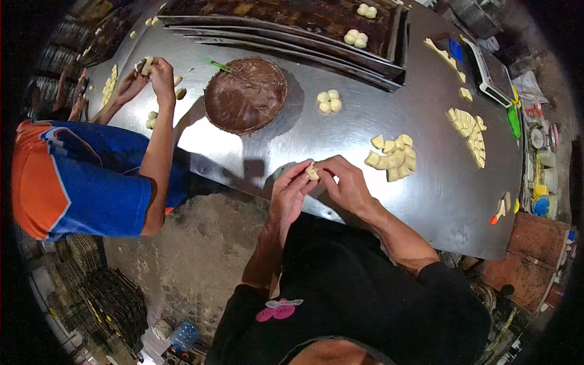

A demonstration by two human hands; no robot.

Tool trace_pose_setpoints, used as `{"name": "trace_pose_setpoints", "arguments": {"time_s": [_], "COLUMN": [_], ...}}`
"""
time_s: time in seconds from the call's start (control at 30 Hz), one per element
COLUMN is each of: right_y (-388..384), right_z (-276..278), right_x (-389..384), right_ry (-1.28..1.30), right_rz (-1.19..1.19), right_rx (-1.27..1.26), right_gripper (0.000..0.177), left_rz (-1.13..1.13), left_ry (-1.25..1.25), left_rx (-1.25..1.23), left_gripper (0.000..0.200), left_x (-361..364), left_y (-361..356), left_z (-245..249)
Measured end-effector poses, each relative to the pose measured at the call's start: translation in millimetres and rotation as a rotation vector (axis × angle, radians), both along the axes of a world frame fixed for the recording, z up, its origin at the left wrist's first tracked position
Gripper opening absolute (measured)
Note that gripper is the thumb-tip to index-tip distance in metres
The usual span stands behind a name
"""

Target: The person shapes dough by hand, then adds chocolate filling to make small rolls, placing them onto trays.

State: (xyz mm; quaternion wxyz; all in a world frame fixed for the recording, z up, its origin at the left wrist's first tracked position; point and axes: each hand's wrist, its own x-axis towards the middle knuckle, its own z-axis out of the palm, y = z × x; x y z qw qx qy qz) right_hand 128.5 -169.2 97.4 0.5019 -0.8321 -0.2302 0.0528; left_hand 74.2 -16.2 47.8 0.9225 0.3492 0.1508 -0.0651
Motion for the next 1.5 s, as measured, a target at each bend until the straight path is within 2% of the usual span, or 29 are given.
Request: {"name": "trace_pose_setpoints", "arguments": {"time_s": [0.03,0.1,0.13,0.23,0.3,0.37,0.43,0.5,0.57,0.67,0.77,0.8,0.83,0.9,0.93,0.97,1.03,1.1,1.13,1.17,1.2,1.23,1.27,1.3,1.37,1.4,1.43,1.5], "right_y": [8.9,24.4,27.5,35.3,40.1,39.3,29.8,14.5,-2.6,-47.6,-105.6,-128.4,-151.6,-195.9,-210.2,-215.9,-215.2,-215.3,-216.5,-215.2,-205.8,-201.8,-202.7,-206.0,-243.4,-265.9,-276.2,-253.3], "right_z": [3.4,10.5,11.6,7.6,15.7,16.4,1.8,-14.0,-14.6,-21.0,-39.0,-53.3,-68.0,-92.9,-109.4,-106.7,-93.3,-84.8,-84.7,-85.0,-81.5,-97.5,-110.8,-123.6,-135.8,-145.4,-137.8,-131.8], "right_x": [-0.7,-1.8,-1.6,9.3,13.9,17.4,17.2,6.6,-10.5,-35.8,-61.7,-66.2,-71.1,-83.6,-96.2,-108.2,-126.7,-128.4,-121.6,-113.7,-98.1,-86.5,-90.2,-89.5,-104.7,-100.7,-90.6,-44.1], "right_ry": [0.009,-0.328,-0.326,-0.227,-0.215,-0.207,-0.349,-0.375,-0.382,-0.381,-0.337,-0.351,-0.361,-0.356,-0.381,-0.374,-0.538,-0.475,-0.311,-0.145,-0.223,-0.231,-0.28,-0.339,-0.459,-0.475,-0.282,-0.403], "right_rz": [0.005,0.031,0.057,0.182,0.129,0.068,0.029,-0.012,-0.131,-0.239,-0.417,-0.52,-0.626,-0.693,-0.685,-0.708,-0.582,-0.611,-0.653,-0.688,-0.74,-0.695,-0.595,-0.495,-0.384,-0.418,-0.431,-0.77], "right_rx": [-0.005,-0.078,-0.19,-0.25,-0.295,-0.343,-0.247,-0.291,-0.28,-0.263,-0.333,-0.381,-0.434,-0.592,-0.707,-0.715,-0.799,-0.779,-0.679,-0.575,-0.497,-0.385,-0.401,-0.416,-0.386,-0.423,-0.691,-0.406], "right_gripper": [0.014,0.015,0.017,0.015,0.013,0.012,0.015,0.018,0.021,0.021,0.017,0.016,0.015,0.014,0.014,0.014,0.016,0.017,0.013,0.01,0.007,0.007,0.007,0.009,0.008,0.005,0.003,0.004], "left_rz": [0.005,0.05,0.013,-0.115,-0.155,-0.356,-0.425,-0.485,-0.513,-0.499,-0.646,-0.748,-0.747,-0.471,-0.367,-0.249,-0.263,-0.321,-0.367,-0.37,-0.385,-0.405,-0.51,-0.499,-0.58,-0.455,-0.452,-0.39], "left_ry": [0.009,0.079,0.081,-0.006,0.039,0.02,0.048,0.062,0.069,0.049,0.162,0.097,-0.075,-0.343,-0.483,-0.626,-0.673,-0.656,-0.623,-0.623,-0.675,-0.723,-0.686,-0.689,-0.543,-0.599,-0.586,-0.325], "left_rx": [-0.005,-0.05,-0.05,-0.118,-0.159,-0.094,-0.044,0.065,0.061,0.105,0.081,0.216,0.657,1.182,1.317,1.446,1.723,1.822,1.922,1.932,1.913,1.893,1.773,1.783,1.559,1.534,1.545,1.397], "left_gripper": [0.034,0.033,0.032,0.031,0.029,0.03,0.031,0.032,0.033,0.034,0.039,0.045,0.045,0.042,0.038,0.034,0.033,0.03,0.029,0.029,0.027,0.026,0.022,0.022,0.02,0.022,0.022,0.019], "left_x": [1.2,3.6,4.2,8.9,15.2,27.8,36.4,42.0,38.4,22.2,11.7,14.5,18.5,37.5,54.6,72.0,91.6,94.3,95.5,95.0,93.4,90.2,91.2,88.5,82.0,82.3,81.6,87.5], "left_y": [6.5,19.0,26.2,47.9,59.3,63.1,59.1,45.2,18.7,-32.0,-98.9,-115.6,-126.6,-136.0,-135.4,-132.3,-126.4,-130.9,-132.6,-135.3,-139.1,-140.9,-141.0,-142.7,-146.6,-147.1,-147.3,-152.4], "left_z": [-1.2,2.8,4.4,-4.8,-14.1,-9.3,-3.3,-2.4,-5.2,-31.2,-11.9,-14.4,-33.1,-56.1,-68.9,-77.9,-74.0,-70.3,-68.7,-68.2,-70.1,-72.4,-73.2,-72.0,-70.2,-77.0,-76.9,-80.0]}}
